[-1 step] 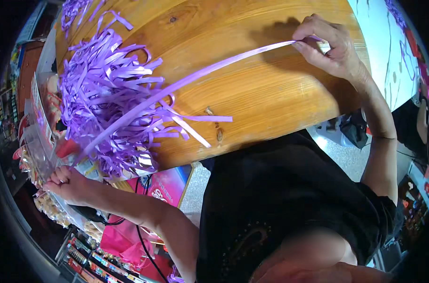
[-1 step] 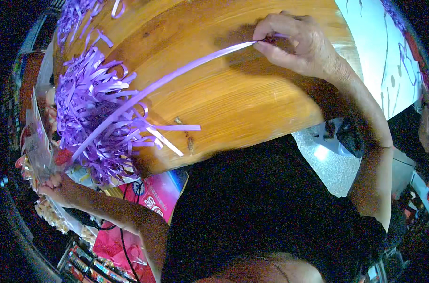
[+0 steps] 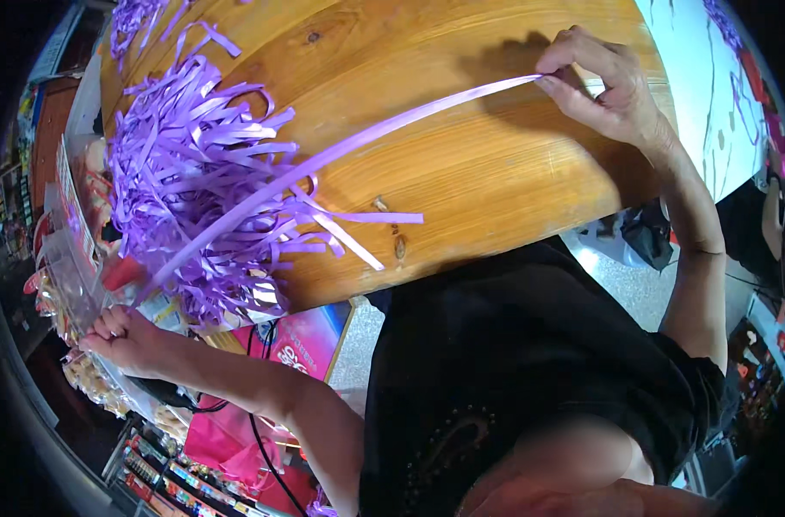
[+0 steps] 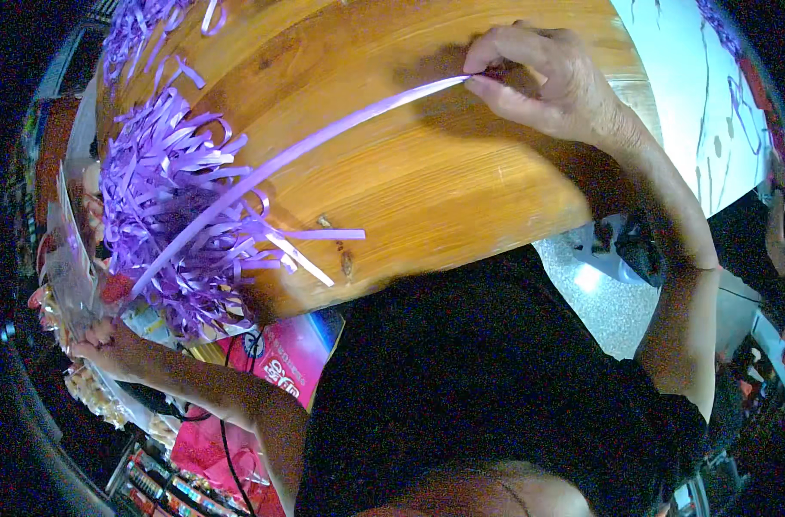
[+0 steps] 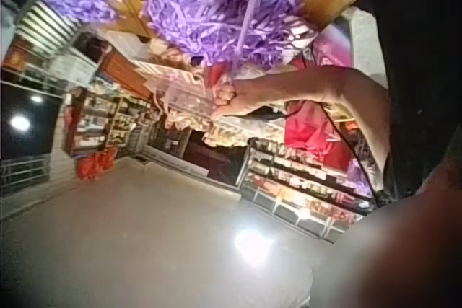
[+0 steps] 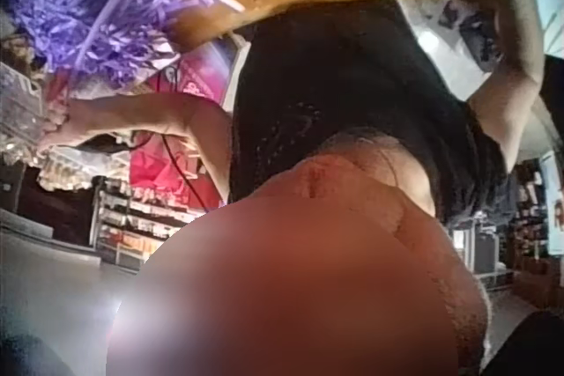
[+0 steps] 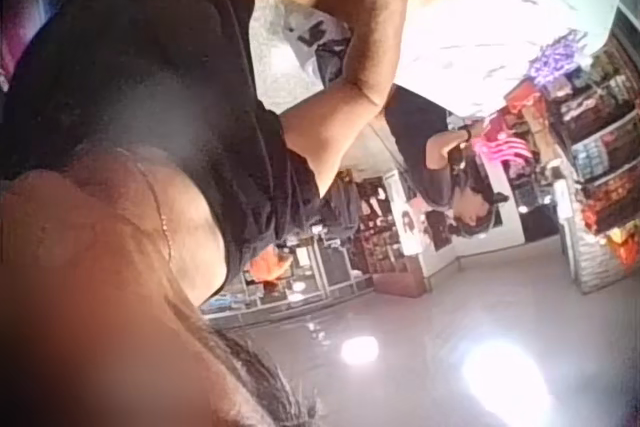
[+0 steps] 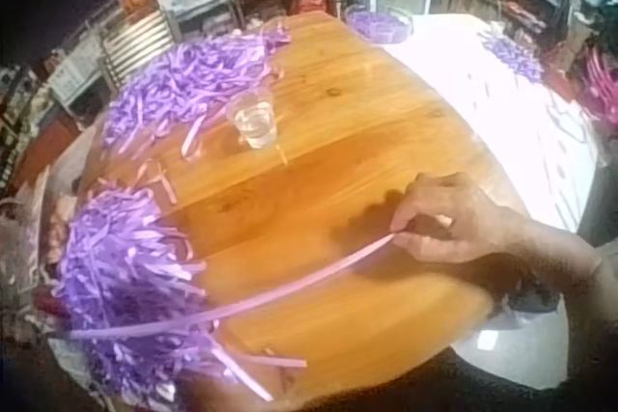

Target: The person rolls purple ribbons by hand and ties knots in them, adding each to a large pile on a wooden table.

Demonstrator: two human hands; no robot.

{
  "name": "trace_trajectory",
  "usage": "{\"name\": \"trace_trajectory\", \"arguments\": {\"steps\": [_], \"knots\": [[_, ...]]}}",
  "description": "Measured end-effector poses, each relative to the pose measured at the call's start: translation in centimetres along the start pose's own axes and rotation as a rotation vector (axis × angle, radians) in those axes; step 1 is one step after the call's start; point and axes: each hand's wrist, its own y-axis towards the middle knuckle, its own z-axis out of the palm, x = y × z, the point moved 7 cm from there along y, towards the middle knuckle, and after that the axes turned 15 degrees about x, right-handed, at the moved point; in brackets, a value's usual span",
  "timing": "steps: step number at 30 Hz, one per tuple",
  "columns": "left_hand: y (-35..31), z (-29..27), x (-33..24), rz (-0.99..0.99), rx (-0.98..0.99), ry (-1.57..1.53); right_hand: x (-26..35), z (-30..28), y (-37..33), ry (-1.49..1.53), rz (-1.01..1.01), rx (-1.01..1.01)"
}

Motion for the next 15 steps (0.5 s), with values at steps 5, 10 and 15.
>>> {"name": "trace_trajectory", "arguments": {"steps": [5,10,15], "knots": [[1.0,-3.4,0.0,-0.105,0.089,-0.420,-0.9,-0.5,-1.0,-0.062,0.025,-0.020],[1.7,-6.0,-0.3,-0.110,0.022,-0.389,-1.9,-0.2,-1.4,-0.066,0.060,-0.003],[0.6,-3.7,-0.5,-0.051,-0.039,-0.146,-2.2,-0.6,-1.2,0.200,0.147,-0.011]]}}
